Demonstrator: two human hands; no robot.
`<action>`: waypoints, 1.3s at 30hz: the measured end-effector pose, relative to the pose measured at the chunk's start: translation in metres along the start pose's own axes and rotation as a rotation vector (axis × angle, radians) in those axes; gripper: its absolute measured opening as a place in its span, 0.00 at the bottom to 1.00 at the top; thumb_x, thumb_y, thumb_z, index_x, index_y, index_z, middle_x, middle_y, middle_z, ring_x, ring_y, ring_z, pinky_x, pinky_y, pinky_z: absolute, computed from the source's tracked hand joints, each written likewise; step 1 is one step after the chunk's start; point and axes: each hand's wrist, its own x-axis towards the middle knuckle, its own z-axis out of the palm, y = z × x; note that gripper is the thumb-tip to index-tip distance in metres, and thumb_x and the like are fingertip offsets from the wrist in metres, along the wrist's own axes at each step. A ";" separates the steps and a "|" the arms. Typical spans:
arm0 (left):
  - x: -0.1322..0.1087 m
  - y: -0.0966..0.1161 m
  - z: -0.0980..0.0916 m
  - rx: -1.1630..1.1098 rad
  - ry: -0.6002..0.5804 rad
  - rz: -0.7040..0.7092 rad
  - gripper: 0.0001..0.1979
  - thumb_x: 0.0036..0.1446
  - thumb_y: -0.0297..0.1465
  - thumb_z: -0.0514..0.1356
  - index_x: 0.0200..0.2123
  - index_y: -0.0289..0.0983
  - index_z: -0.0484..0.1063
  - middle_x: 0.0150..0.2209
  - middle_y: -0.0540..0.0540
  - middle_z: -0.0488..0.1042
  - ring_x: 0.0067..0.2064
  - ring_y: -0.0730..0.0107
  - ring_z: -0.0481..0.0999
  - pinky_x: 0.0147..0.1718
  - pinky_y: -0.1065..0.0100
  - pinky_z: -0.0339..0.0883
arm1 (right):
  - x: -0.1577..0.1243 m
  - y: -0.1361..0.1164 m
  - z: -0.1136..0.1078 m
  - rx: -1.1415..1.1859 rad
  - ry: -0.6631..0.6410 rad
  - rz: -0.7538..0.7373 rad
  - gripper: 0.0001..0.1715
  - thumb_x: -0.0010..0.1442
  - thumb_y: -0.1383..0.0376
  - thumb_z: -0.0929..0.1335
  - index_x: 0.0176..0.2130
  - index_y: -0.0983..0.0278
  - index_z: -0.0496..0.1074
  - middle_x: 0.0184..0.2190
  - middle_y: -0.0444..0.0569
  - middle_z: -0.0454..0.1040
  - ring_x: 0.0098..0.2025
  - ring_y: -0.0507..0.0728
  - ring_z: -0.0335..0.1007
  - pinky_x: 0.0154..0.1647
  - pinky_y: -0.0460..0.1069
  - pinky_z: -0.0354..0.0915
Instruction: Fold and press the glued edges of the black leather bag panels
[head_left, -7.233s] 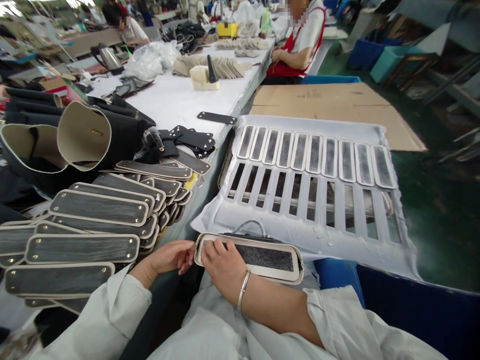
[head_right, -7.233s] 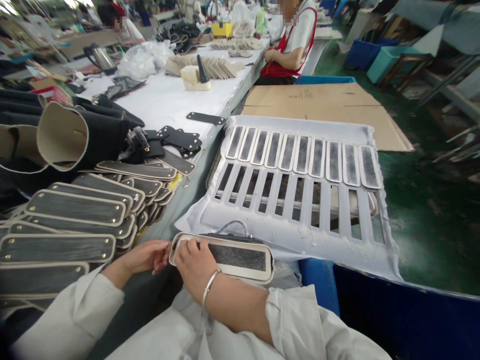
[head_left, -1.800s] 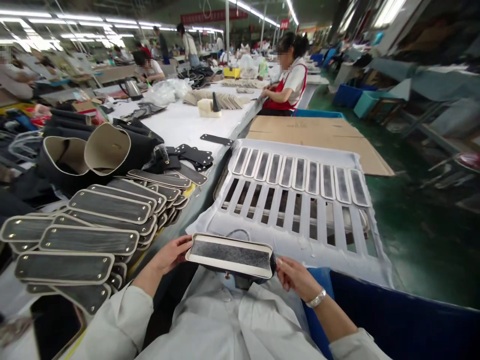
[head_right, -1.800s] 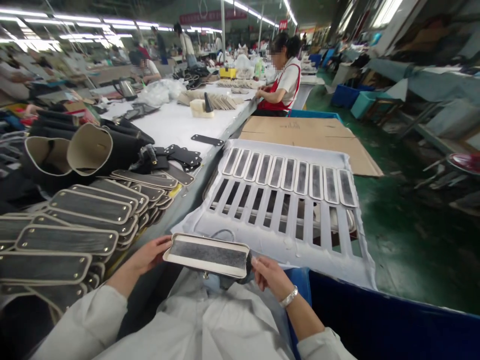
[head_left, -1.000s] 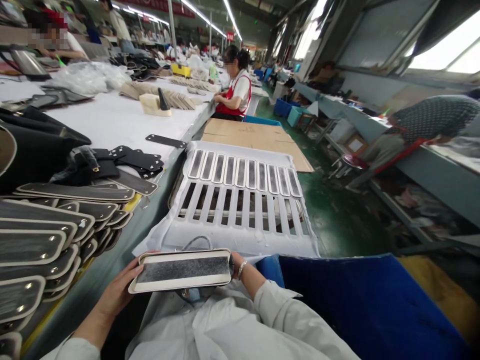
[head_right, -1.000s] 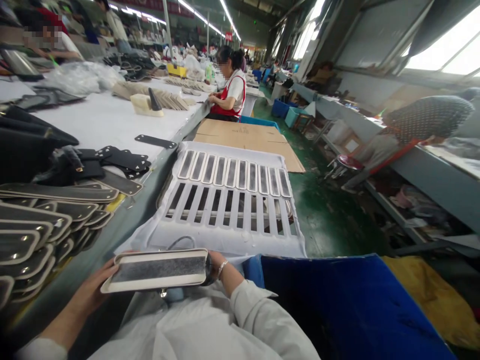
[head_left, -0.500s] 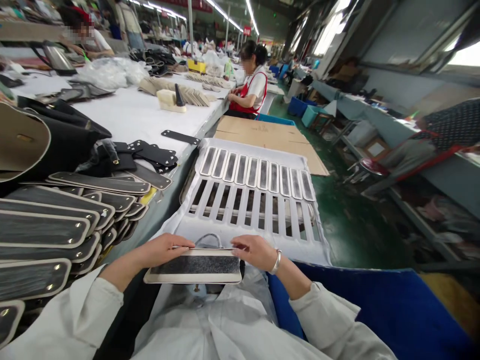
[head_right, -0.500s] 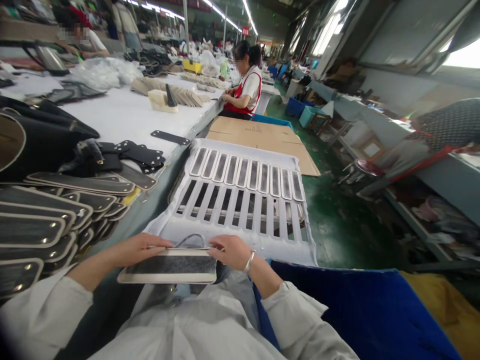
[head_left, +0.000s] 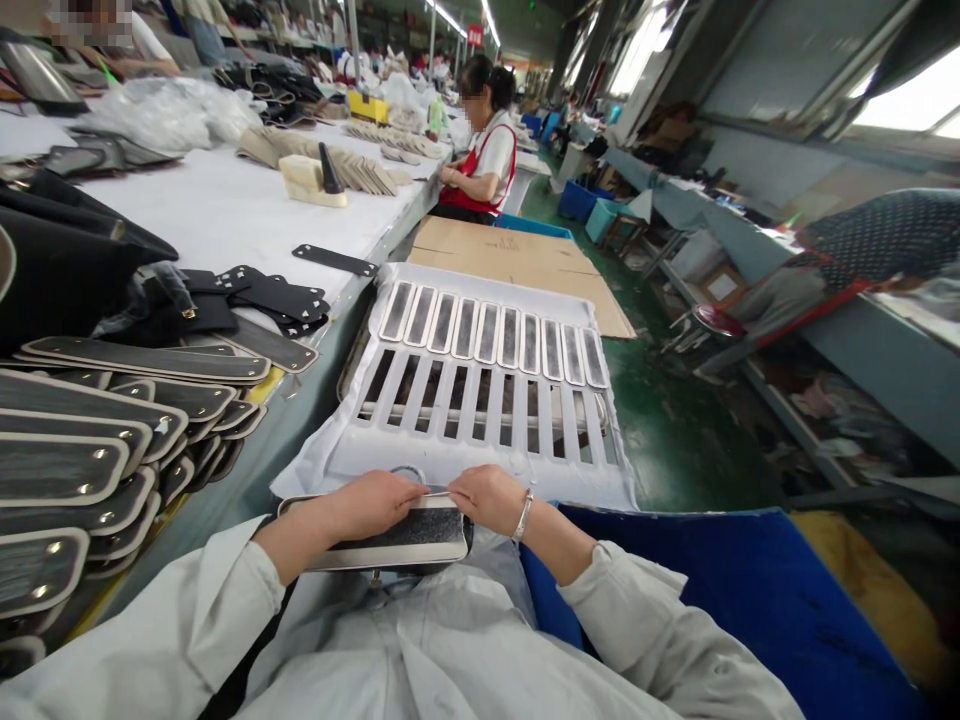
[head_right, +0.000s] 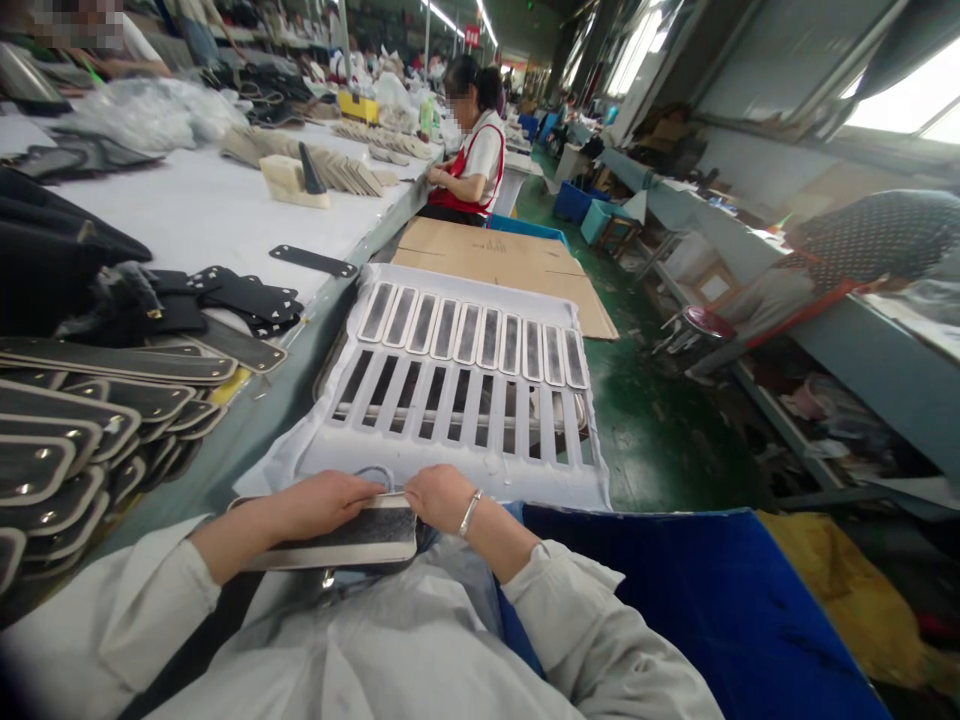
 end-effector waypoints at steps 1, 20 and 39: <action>0.005 0.002 0.001 -0.003 -0.009 0.015 0.20 0.60 0.28 0.46 0.53 0.41 0.66 0.47 0.47 0.75 0.47 0.66 0.74 0.45 0.69 0.64 | -0.001 0.000 0.000 -0.002 -0.006 -0.007 0.15 0.63 0.65 0.60 0.30 0.66 0.71 0.29 0.49 0.74 0.34 0.53 0.67 0.34 0.46 0.57; 0.005 0.006 0.014 0.102 -0.029 -0.001 0.19 0.57 0.26 0.47 0.51 0.40 0.65 0.44 0.45 0.75 0.45 0.62 0.75 0.42 0.67 0.65 | 0.007 0.009 -0.003 0.305 -0.055 0.106 0.23 0.62 0.59 0.61 0.22 0.67 0.72 0.21 0.44 0.69 0.27 0.49 0.63 0.28 0.45 0.54; 0.001 0.001 0.015 0.152 -0.004 0.048 0.20 0.59 0.26 0.47 0.55 0.37 0.60 0.45 0.41 0.74 0.44 0.59 0.75 0.40 0.63 0.68 | 0.047 0.025 0.006 0.766 -0.334 0.116 0.14 0.49 0.60 0.71 0.37 0.64 0.77 0.28 0.42 0.76 0.33 0.51 0.69 0.35 0.43 0.62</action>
